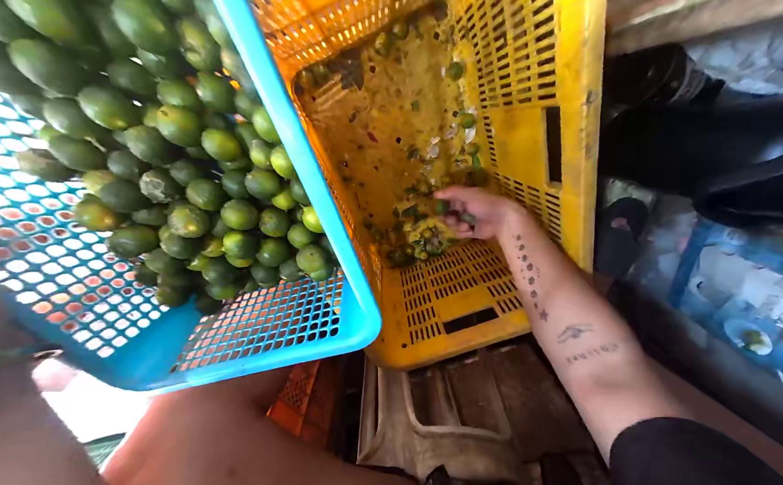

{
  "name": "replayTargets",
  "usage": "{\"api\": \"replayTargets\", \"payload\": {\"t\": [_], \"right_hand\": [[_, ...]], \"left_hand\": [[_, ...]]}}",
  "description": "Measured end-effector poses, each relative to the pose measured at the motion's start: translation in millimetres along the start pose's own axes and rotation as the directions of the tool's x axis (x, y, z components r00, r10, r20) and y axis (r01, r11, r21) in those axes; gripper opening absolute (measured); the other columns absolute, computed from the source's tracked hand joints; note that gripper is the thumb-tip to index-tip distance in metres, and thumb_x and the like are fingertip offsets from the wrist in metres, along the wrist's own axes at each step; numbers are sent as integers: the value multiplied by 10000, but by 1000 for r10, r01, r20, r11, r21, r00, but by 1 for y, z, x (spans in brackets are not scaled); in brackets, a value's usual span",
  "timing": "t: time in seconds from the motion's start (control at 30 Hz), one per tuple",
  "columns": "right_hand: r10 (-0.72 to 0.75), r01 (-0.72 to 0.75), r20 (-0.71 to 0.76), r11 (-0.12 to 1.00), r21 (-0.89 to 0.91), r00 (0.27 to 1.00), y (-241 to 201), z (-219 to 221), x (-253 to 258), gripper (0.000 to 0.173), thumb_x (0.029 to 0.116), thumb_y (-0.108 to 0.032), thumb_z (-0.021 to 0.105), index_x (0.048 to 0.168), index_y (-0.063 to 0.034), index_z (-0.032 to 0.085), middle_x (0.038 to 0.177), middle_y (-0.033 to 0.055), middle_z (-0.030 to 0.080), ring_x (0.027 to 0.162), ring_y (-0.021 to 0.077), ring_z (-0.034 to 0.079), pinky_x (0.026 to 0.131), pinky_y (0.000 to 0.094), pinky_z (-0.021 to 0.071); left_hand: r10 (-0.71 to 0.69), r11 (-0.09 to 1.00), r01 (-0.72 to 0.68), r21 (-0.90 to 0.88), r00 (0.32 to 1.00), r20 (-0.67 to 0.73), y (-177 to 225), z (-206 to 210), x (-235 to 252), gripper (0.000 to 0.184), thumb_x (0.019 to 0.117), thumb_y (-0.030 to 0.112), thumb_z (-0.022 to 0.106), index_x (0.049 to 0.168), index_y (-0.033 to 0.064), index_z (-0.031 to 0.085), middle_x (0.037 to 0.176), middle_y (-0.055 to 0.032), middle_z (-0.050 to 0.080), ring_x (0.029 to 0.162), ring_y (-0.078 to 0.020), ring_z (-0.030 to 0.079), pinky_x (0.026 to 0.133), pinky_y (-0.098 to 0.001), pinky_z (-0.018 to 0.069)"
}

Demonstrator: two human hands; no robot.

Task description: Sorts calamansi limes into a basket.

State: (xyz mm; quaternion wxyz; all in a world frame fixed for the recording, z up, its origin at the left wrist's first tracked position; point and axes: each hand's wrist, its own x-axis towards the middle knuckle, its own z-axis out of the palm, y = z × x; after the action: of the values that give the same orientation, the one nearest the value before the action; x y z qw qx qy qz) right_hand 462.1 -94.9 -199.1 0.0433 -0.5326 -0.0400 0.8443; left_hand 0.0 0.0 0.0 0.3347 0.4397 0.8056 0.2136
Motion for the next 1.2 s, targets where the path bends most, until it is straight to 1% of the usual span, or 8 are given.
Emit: {"api": "replayTargets", "payload": {"t": [0.1,0.2,0.3,0.5,0.63,0.83,1.0,1.2], "right_hand": [[-161,145,143,983,112,977,-45,18,-33,459,1058,-510,381,804,-171,557,603,-69,495,425,7,402,398,159,369],[-289,275,130,955,114,948,-70,41,-54,432,1022,-495,487,804,-143,610,616,-38,547,417,17,430,392,167,387],[-471,470,-1,880,68,882,-81,68,-89,419,1048,-474,480,898,-133,672,698,-14,642,449,26,494,398,164,417],[-978,953,-116,195,-232,172,-69,183,-169,219,893,-158,664,1075,-36,666,970,23,677,852,89,662,700,273,601],[-970,909,-223,10,-417,-92,-60,185,-131,305,964,-199,561,1180,-34,698,1351,151,596,1299,239,538,1048,395,502],[-163,477,-757,852,215,632,4,80,17,452,1019,-233,569,1440,-77,525,1448,167,544,1297,314,532,992,566,479],[-7,210,-815,967,141,579,62,38,72,436,1016,-235,626,1413,-65,571,1325,261,615,1205,409,603,977,598,503],[-193,337,-811,941,6,553,29,44,62,427,1022,-193,594,1425,-63,541,1356,230,606,1190,376,618,956,572,518]], "left_hand": [[-141,957,177,228,976,-168,38,6,-18,288,989,295,660,1186,98,587,1000,54,607,875,-6,601,838,-254,532],[2,940,75,334,974,-226,14,-6,-11,432,883,389,792,1112,68,616,894,-60,657,734,-149,652,664,-401,576],[7,957,54,284,978,-208,4,-8,-1,436,857,383,804,1110,62,655,918,-68,683,793,-169,676,757,-441,581],[-29,914,97,395,984,-175,38,-1,-19,459,890,335,783,1154,-13,641,958,-142,677,835,-208,655,794,-457,553],[-125,960,169,225,972,-197,82,23,-41,317,986,190,673,1206,-9,562,1004,-16,597,866,-17,598,826,-229,510],[-129,988,140,67,982,-141,69,22,-36,281,1023,133,594,1259,-3,523,1054,12,564,914,11,564,857,-190,478],[-102,978,136,159,974,-204,69,21,-34,208,980,114,669,1128,38,543,912,57,571,791,32,593,755,-170,516],[-5,963,69,261,971,-239,52,9,-24,303,872,140,803,1081,3,632,866,-39,668,746,-88,657,720,-304,569]]}}
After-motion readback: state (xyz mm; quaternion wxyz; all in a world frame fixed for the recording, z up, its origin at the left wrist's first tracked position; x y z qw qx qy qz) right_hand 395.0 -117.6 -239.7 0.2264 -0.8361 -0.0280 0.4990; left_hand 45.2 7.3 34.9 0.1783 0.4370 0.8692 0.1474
